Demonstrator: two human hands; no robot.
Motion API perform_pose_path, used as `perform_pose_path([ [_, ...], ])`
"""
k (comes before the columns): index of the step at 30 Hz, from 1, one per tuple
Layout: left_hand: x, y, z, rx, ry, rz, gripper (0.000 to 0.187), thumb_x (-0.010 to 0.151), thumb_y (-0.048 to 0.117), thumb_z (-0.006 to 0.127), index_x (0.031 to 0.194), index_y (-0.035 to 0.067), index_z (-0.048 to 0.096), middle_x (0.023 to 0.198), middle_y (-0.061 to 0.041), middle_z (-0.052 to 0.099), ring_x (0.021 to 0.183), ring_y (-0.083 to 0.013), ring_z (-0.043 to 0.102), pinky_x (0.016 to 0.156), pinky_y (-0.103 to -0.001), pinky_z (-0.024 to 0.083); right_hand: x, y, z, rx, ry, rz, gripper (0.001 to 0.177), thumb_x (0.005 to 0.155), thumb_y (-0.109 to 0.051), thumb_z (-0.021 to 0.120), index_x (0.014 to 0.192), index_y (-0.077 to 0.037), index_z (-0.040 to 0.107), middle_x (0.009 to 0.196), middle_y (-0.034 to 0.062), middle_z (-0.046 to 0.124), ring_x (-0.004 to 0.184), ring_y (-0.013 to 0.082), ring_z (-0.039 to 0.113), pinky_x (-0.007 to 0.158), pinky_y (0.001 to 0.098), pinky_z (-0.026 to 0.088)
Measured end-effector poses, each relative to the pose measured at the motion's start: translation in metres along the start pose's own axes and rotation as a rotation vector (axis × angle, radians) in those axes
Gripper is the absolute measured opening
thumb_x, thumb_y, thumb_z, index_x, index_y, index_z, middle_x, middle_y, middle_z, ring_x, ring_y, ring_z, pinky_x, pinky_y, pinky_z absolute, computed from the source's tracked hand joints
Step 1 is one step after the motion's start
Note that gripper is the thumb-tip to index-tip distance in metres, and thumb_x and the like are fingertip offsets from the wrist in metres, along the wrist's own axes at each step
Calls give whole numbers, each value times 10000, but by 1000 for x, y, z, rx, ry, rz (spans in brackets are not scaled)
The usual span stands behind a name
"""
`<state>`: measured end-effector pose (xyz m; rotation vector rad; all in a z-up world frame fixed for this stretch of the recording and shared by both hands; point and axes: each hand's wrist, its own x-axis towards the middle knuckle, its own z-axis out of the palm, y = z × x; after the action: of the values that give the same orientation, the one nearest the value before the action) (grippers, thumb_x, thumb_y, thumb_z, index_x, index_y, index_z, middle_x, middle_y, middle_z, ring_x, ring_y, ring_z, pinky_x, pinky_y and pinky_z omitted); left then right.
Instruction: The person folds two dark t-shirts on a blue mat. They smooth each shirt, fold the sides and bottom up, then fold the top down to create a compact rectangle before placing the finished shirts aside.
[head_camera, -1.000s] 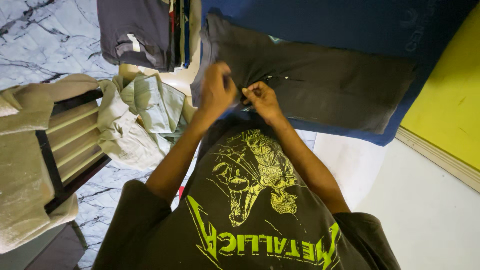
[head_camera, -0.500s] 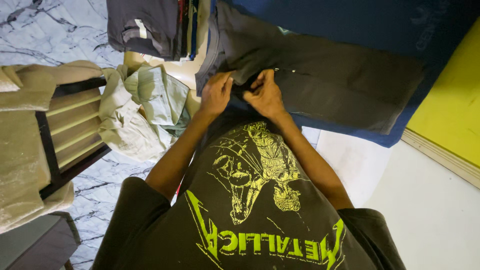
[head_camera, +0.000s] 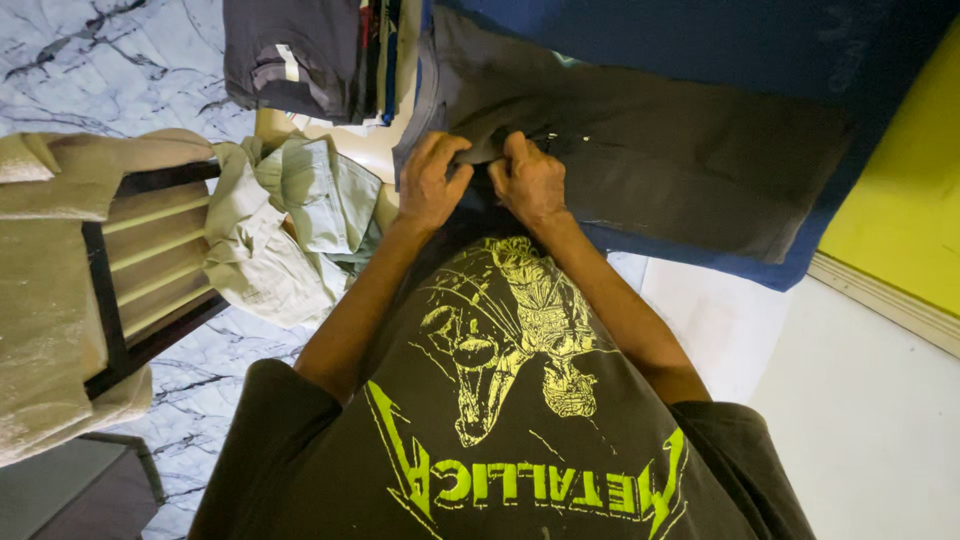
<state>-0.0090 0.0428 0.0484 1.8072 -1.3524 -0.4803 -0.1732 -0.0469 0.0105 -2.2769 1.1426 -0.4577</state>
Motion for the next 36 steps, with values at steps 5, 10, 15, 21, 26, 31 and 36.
perform_pose_path([
  [5,-8,-16,5,-85,12,-115,198,810,-42,666,980,52,629,1067,-124,590,963,-329,626,810,-407,511,2,10,-9,-16,-157,-287,202,878,-134,733,908,-66,544,823,153,692,742,359,704,674,468,563],
  [10,-23,-37,5,-105,14,-5,217,764,-105,603,929,36,597,1034,-167,575,987,-371,607,886,-428,500,-2,13,-21,203,-397,-104,214,853,-167,777,931,-51,615,790,130,731,695,266,706,624,384,550],
  [15,-32,-45,16,-208,95,-82,179,870,-127,560,998,-2,561,1099,-184,616,1034,-360,621,912,-414,497,-9,20,-14,709,-410,411,301,922,-277,798,843,-95,571,728,18,647,636,100,603,562,272,502],
  [21,-31,-40,16,-276,-29,-15,204,832,-147,537,936,28,542,1191,-203,635,1059,-330,644,907,-376,510,-8,30,7,677,-361,452,377,955,-260,824,806,-116,509,696,-23,548,637,70,525,535,249,443],
  [26,-38,-47,12,-284,-147,5,279,744,-104,635,946,58,530,1145,-177,646,1025,-312,631,844,-365,498,-2,45,32,1037,-258,697,334,971,-203,750,732,-128,528,666,-18,599,606,94,661,527,236,527],
  [31,-50,-63,40,-607,12,-461,460,854,-10,699,1237,62,454,1110,-113,577,919,-157,583,766,-293,521,0,55,35,999,-221,656,408,919,-106,810,726,-149,453,672,-16,577,570,81,554,502,241,508],
  [36,-47,-90,72,-566,117,-732,494,872,91,820,1236,36,490,930,-100,699,747,-149,645,660,-299,525,1,51,32,937,-236,719,398,878,-102,823,743,-150,451,685,-36,566,572,71,571,501,248,536],
])
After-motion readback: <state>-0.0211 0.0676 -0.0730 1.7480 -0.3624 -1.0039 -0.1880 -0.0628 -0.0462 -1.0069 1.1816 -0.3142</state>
